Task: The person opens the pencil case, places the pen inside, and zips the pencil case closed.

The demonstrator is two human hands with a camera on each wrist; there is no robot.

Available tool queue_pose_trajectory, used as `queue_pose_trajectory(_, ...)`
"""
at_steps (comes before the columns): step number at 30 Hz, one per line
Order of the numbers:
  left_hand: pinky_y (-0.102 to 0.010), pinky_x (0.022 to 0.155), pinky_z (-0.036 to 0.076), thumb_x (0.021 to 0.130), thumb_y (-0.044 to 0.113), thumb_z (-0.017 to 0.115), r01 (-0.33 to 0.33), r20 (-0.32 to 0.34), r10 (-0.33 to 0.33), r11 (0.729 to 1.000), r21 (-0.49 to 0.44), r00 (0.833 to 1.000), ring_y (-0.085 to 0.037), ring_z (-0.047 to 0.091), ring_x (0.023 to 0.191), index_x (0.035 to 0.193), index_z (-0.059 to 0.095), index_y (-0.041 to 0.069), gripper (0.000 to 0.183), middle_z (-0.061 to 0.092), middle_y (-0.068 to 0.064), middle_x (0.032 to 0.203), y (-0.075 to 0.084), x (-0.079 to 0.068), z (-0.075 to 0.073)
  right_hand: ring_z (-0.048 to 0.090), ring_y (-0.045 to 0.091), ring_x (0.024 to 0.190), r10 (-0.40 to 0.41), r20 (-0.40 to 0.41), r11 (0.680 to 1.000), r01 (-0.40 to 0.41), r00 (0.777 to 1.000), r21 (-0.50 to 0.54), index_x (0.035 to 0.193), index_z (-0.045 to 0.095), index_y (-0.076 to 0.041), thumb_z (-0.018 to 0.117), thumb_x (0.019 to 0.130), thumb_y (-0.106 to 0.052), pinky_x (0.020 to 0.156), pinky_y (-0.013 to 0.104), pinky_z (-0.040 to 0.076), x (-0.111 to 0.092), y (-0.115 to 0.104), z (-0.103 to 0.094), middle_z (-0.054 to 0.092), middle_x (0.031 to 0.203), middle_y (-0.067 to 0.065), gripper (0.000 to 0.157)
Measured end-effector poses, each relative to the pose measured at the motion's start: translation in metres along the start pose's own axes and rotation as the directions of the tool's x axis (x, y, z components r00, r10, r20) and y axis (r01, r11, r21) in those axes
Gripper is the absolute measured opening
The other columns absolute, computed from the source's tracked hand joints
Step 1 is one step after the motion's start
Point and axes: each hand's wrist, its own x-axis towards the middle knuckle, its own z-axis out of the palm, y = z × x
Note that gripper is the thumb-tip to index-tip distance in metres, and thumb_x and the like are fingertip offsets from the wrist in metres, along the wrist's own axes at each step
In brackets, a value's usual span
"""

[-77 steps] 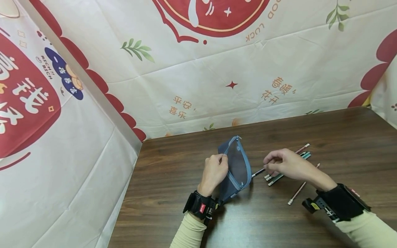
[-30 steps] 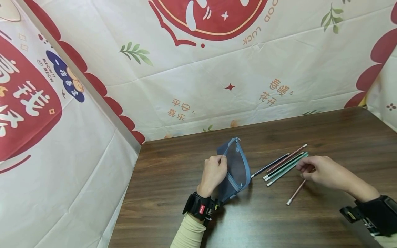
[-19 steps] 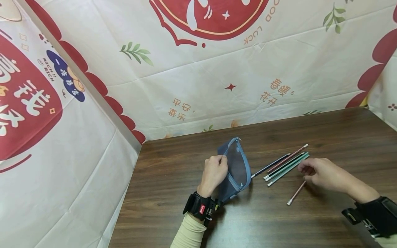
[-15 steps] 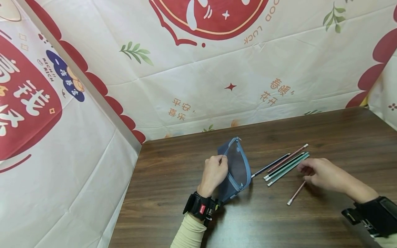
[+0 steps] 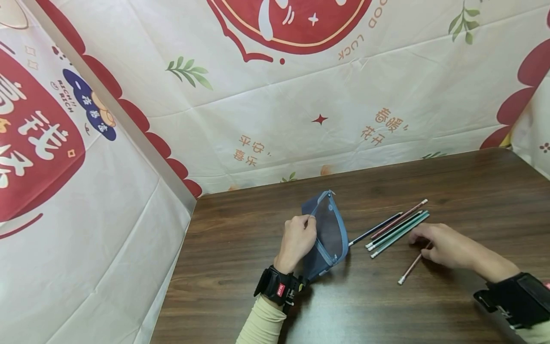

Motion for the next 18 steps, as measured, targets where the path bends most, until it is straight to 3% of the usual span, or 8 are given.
queue_pose_trajectory(8,-0.021,0.035,0.025,0.096,0.022,0.044,0.000,-0.003,0.000,1.000,-0.004,1.000,-0.011,0.030,0.035,0.055,0.044,0.014,0.042,0.028,0.004,0.047,-0.002,-0.001,0.000,0.058,0.002,0.080,0.032,0.053,0.999,-0.033,0.998,0.013,0.090,0.066,-0.014,0.076,0.061,0.002,0.060,0.033,0.053,-0.001,-0.001,0.004,0.065,0.088,-0.006,0.035)
queue_pose_trajectory(18,-0.022,0.036,0.025,0.096,0.021,0.045,-0.010,-0.009,0.010,1.000,0.001,1.000,-0.012,0.028,0.036,0.054,0.042,0.014,0.043,0.027,0.004,0.047,-0.002,-0.002,-0.002,0.055,0.000,0.075,-0.034,-0.054,0.999,0.035,0.998,0.006,0.082,0.063,-0.017,0.079,0.051,0.005,0.054,0.031,0.049,-0.002,-0.002,0.013,0.061,0.081,-0.010,0.041)
